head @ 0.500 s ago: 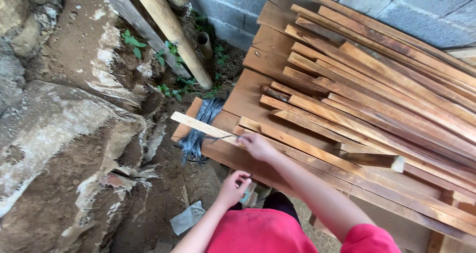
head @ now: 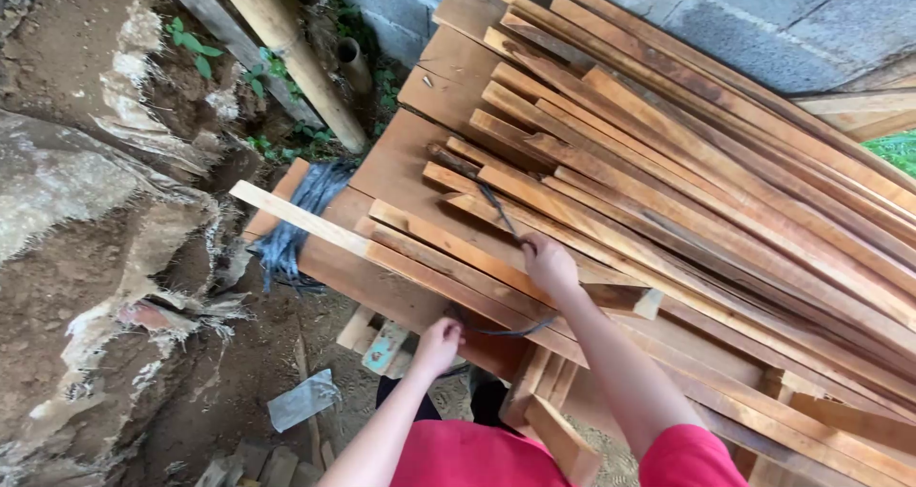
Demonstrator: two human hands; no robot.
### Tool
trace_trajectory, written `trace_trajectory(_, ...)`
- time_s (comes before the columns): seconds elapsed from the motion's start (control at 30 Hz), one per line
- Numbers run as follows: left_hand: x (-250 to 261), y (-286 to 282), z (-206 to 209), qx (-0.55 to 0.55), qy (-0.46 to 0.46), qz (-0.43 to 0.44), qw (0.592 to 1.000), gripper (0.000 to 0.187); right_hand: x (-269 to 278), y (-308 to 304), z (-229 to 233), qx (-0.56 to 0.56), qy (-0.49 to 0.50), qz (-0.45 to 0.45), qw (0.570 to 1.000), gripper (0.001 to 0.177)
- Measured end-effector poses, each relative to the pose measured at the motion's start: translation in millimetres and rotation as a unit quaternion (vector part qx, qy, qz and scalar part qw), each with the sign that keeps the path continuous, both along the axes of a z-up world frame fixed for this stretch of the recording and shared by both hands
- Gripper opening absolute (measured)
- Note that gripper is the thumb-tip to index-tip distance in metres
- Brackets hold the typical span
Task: The person aligns several thin wooden planks on a wooden workbench and secures them into a bundle using black straps. The person ties knots to fasten the straps around the wood stack and then moves the completed bundle to a nearby pile.
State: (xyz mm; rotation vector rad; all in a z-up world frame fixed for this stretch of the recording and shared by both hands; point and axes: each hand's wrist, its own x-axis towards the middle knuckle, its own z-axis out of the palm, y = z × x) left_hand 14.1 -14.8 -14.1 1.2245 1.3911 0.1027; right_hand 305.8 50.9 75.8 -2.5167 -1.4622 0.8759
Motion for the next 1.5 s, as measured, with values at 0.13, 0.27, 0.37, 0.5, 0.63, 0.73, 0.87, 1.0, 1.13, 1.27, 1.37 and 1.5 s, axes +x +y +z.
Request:
trace_trajectory(0.13,40.0,-23.3,2.6,-0.026,0.012,0.067,0.997,0.027,12.2,-1.2,-24.4,0.009,0.094,0.003,0.996,0.022)
trace_trajectory(0.27,71.8,-22.7,56.8,-0.137,-0.088,0.341,0.926,0.048,19.2,-1.2,-62.2,0.0,0.19,0.002,0.982,0.02)
trace_trajectory(0.37,82.9,-21.3,43.7,-0.238,-0.184,0.424,0.854,0.056,16.5,4.5,-60.9,-0.028,0.213,0.006,0.977,0.025)
trace_trajectory(0.5,102.0,-23.9,25.9,-0.34,-0.231,0.501,0.762,0.038,20.0,6.2,-98.8,-0.094,0.249,-0.011,0.964,0.028)
trace_trajectory(0.63,122.2,-26.7,30.3,-0.354,-0.252,0.539,0.722,0.031,16.7,4.7,-43.3,-0.179,0.259,-0.044,0.948,0.075)
trace_trajectory(0.73,132.8,-26.2,16.8,-0.358,-0.242,0.615,0.66,0.027,8.1,8.8,-6.7,-0.136,0.271,-0.036,0.952,0.049)
trace_trajectory(0.87,142.4,-21.0,61.3,-0.315,-0.353,0.678,0.563,0.044,8.9,13.5,4.9,-0.251,0.264,-0.019,0.931,0.111)
trace_trajectory(1.0,137.1,-23.7,50.0,-0.288,-0.353,0.693,0.558,0.046,6.3,17.1,39.0,-0.284,0.264,0.038,0.921,0.116)
trace_trajectory(1.13,122.8,-34.7,-18.5,-0.273,-0.352,0.672,0.592,0.043,19.5,6.5,-56.6,-0.253,0.243,-0.018,0.936,0.1)
trace_trajectory(1.27,115.7,-58.6,-18.4,-0.264,-0.365,0.64,0.623,0.037,9.5,-9.6,-14.6,-0.092,0.186,-0.002,0.978,0.061)
trace_trajectory(1.37,111.2,-67.8,-7.6,-0.259,-0.359,0.609,0.658,0.032,-3.3,-47.8,14.1,0.073,0.138,0.073,0.985,0.047)
trace_trajectory(1.5,104.8,-68.9,24.3,-0.19,-0.354,0.556,0.727,0.047,-2.8,-108.3,50.6,0.369,0.096,0.222,0.898,0.047)
